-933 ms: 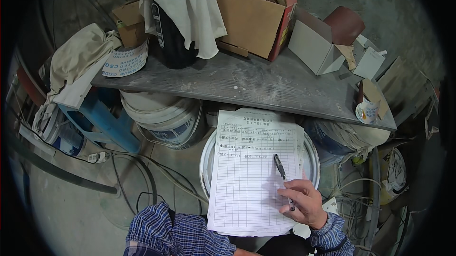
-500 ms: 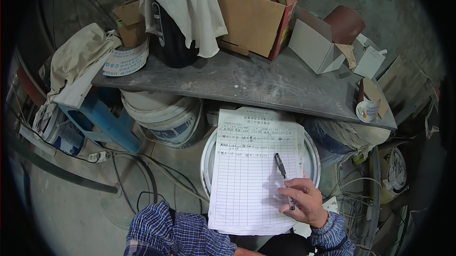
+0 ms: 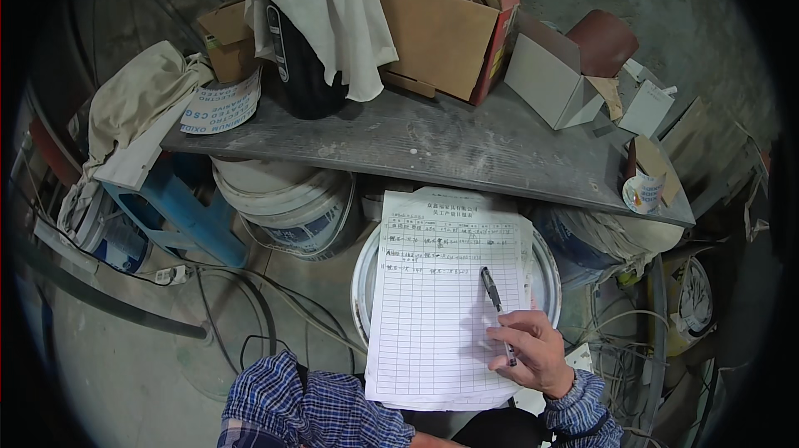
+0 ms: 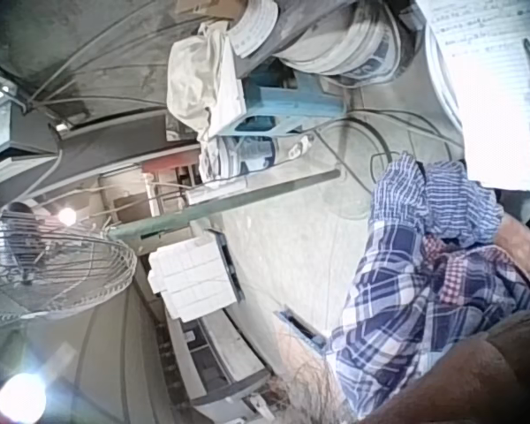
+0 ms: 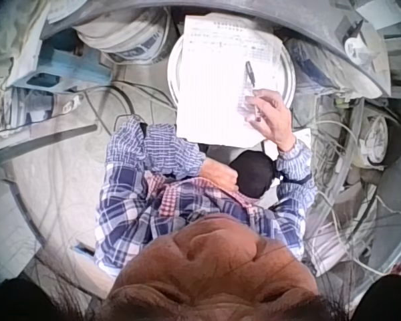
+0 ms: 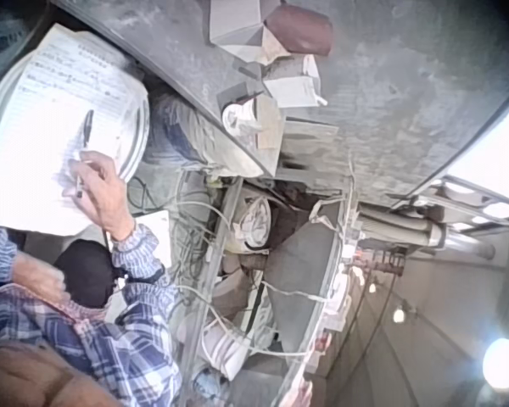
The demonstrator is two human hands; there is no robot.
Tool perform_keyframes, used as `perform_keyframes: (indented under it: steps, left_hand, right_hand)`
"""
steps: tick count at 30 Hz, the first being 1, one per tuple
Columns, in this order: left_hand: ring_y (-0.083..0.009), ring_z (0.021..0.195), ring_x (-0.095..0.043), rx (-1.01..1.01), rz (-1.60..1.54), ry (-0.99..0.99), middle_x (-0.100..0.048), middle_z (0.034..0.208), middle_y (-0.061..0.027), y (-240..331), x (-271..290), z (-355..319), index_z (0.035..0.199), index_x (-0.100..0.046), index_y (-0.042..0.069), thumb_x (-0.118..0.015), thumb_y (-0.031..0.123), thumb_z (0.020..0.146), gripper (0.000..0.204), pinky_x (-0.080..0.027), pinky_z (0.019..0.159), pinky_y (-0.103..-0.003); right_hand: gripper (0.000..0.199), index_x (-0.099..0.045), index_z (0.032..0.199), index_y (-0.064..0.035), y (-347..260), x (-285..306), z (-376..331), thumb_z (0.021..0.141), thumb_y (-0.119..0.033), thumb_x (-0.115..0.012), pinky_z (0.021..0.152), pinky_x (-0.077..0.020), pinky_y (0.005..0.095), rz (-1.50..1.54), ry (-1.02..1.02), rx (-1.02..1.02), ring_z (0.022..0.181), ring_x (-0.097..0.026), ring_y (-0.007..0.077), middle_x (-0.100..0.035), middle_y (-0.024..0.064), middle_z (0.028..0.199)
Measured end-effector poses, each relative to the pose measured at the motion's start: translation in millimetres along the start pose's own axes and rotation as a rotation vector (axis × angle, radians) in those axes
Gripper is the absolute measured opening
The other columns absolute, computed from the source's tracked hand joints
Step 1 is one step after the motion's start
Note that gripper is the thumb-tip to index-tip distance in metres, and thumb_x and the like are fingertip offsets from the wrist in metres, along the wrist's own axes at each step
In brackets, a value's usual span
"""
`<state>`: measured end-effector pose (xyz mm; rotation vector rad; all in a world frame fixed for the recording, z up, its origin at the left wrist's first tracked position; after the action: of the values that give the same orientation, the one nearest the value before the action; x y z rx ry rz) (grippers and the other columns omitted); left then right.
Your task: Filling out a production output and quality registration form using a pen.
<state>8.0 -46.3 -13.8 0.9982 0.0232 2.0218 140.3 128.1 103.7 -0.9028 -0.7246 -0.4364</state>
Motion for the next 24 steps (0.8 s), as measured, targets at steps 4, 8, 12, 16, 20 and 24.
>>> perform_keyframes:
  steps: [4, 8, 12, 16, 20, 24]
  left_hand:
    - [-0.0246, 0.087, -0.057, 0.017, 0.026, -0.028, -0.058, 0.098, -0.0120, -0.3, -4.5, -1.3, 0.111, -0.057, -0.002, -0.049, 0.016, 0.086, 0.032, -0.045, 0.078, -0.037]
    - [-0.0235, 0.088, -0.057, 0.003, -0.036, -0.237, -0.058, 0.099, -0.0113, -0.2, 4.7, 13.7, 0.108, -0.058, 0.000, -0.049, 0.017, 0.086, 0.029, -0.045, 0.078, -0.037]
    - [-0.0234, 0.088, -0.057, 0.014, -0.051, -0.272, -0.058, 0.099, -0.0114, -0.4, 2.3, 14.4, 0.109, -0.058, 0.000, -0.048, 0.017, 0.087, 0.029, -0.045, 0.078, -0.037]
    - [-0.0242, 0.088, -0.057, 0.026, -0.077, -0.241, -0.058, 0.099, -0.0121, -1.6, 5.2, 13.0, 0.112, -0.057, -0.002, -0.048, 0.017, 0.087, 0.032, -0.044, 0.079, -0.037]
    - [-0.0247, 0.089, -0.058, 0.018, -0.067, -0.265, -0.058, 0.099, -0.0126, -0.7, 3.2, 12.4, 0.113, -0.057, -0.003, -0.047, 0.016, 0.088, 0.034, -0.045, 0.078, -0.037]
    - [-0.0246, 0.088, -0.058, -0.004, -0.060, -0.267, -0.058, 0.098, -0.0125, -1.0, 1.3, 14.4, 0.112, -0.057, -0.003, -0.047, 0.016, 0.088, 0.032, -0.045, 0.078, -0.037]
  right_hand:
    - [0.044, -0.070, 0.113, -0.0079, -1.4, -0.2, 1.0, 0.079, -0.034, -0.081, 0.066, -0.0584, 0.0310, -0.002, -0.004, 0.002, 0.078, -0.070, 0.0223, -0.058, 0.0118, 0.111]
    - [0.044, -0.070, 0.113, -0.0084, -0.5, 0.4, 0.8, 0.079, -0.034, -0.081, 0.067, -0.0591, 0.0314, -0.006, 0.000, 0.009, 0.079, -0.070, 0.0226, -0.058, 0.0118, 0.111]
    - [0.045, -0.070, 0.114, -0.0085, -1.2, -0.2, 1.6, 0.079, -0.034, -0.081, 0.067, -0.0593, 0.0316, -0.005, -0.001, 0.012, 0.079, -0.070, 0.0230, -0.058, 0.0118, 0.111]
    - [0.045, -0.070, 0.114, -0.0088, -0.9, 0.1, 0.9, 0.079, -0.034, -0.081, 0.066, -0.0589, 0.0314, -0.012, -0.005, 0.005, 0.080, -0.070, 0.0225, -0.060, 0.0119, 0.111]
    - [0.044, -0.070, 0.114, -0.0092, -2.4, 1.1, 2.9, 0.079, -0.035, -0.081, 0.066, -0.0582, 0.0312, -0.039, -0.013, 0.016, 0.081, -0.069, 0.0219, -0.063, 0.0121, 0.113]
    - [0.044, -0.070, 0.112, -0.0094, -3.3, 1.0, 4.0, 0.078, -0.034, -0.081, 0.066, -0.0579, 0.0310, -0.053, -0.008, 0.018, 0.082, -0.069, 0.0221, -0.065, 0.0121, 0.114]
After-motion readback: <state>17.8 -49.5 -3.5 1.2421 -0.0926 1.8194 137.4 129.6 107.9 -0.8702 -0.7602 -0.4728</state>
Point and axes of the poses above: each hand's wrist, its own z-axis towards the middle knuckle, its own x-axis out of the back of the hand, y = z × x, the point moved 7 cm from there along z, towards the middle knuckle
